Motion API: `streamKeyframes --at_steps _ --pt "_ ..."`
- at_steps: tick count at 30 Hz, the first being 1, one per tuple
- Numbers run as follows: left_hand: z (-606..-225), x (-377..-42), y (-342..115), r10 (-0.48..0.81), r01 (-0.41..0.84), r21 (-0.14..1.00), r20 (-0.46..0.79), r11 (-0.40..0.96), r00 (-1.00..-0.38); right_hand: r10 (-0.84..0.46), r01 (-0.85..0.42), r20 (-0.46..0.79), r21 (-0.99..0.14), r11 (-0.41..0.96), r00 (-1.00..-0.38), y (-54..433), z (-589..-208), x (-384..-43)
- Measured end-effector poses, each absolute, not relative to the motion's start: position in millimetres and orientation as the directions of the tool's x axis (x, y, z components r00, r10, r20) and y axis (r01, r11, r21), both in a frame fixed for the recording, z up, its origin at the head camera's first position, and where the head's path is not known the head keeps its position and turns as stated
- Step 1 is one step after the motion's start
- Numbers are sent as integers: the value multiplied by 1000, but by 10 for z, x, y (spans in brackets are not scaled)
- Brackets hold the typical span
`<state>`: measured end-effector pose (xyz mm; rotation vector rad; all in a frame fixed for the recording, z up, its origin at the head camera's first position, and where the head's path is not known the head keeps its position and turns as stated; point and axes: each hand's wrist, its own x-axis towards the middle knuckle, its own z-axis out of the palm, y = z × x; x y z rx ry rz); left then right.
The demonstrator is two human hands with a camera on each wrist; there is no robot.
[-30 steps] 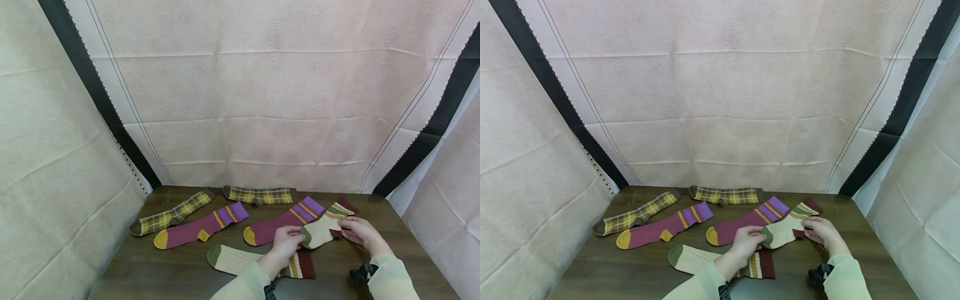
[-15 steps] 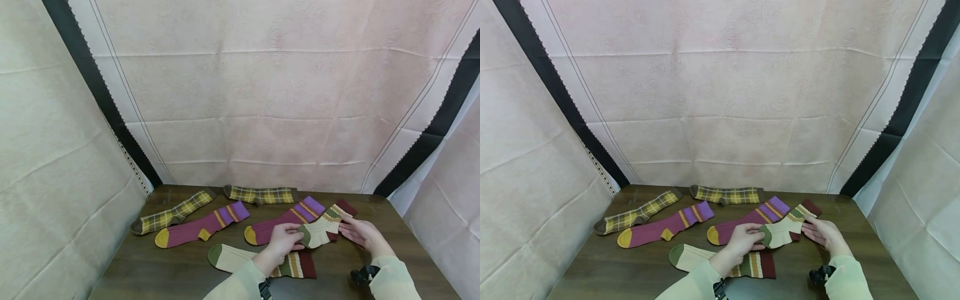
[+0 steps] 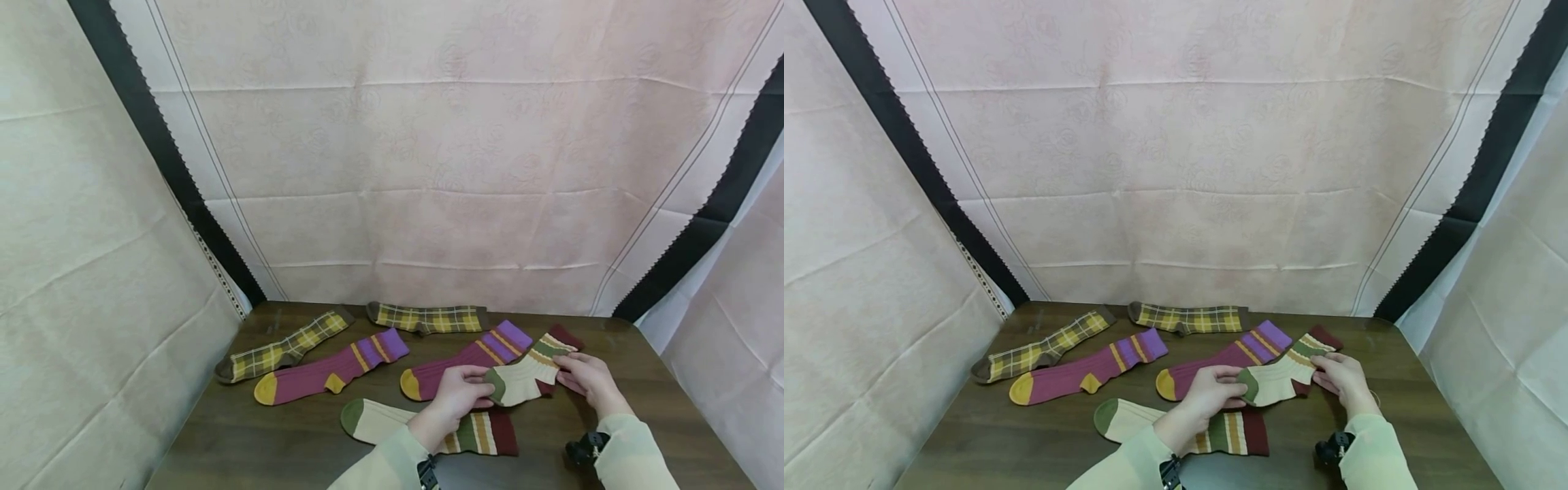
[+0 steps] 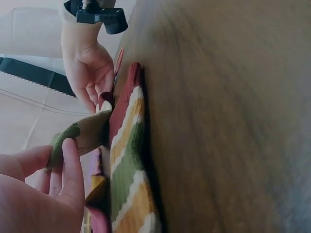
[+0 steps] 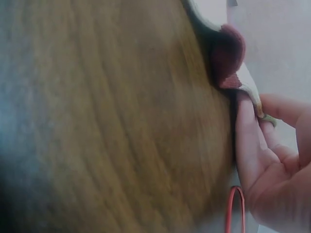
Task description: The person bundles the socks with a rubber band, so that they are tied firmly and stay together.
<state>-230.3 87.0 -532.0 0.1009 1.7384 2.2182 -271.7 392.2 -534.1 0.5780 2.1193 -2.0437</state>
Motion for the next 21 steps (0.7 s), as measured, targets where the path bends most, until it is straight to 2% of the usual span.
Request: streamKeyframes --at_steps 7,13,21 --pt "-5220 -2361 728 313 -185 958 -111 -218 -943 162 344 -358 -932 -109 -919 3998 -5371 -2708" --pt "-5120 -2431 538 328 -171 960 -91 -224 -940 15 341 -362 -892 -297 -932 3999 -5342 -2605" --pt "-5119 -2462 226 420 -108 984 -40 -139 -907 -172 227 -160 -826 -515 -972 3943 -5369 -2441"
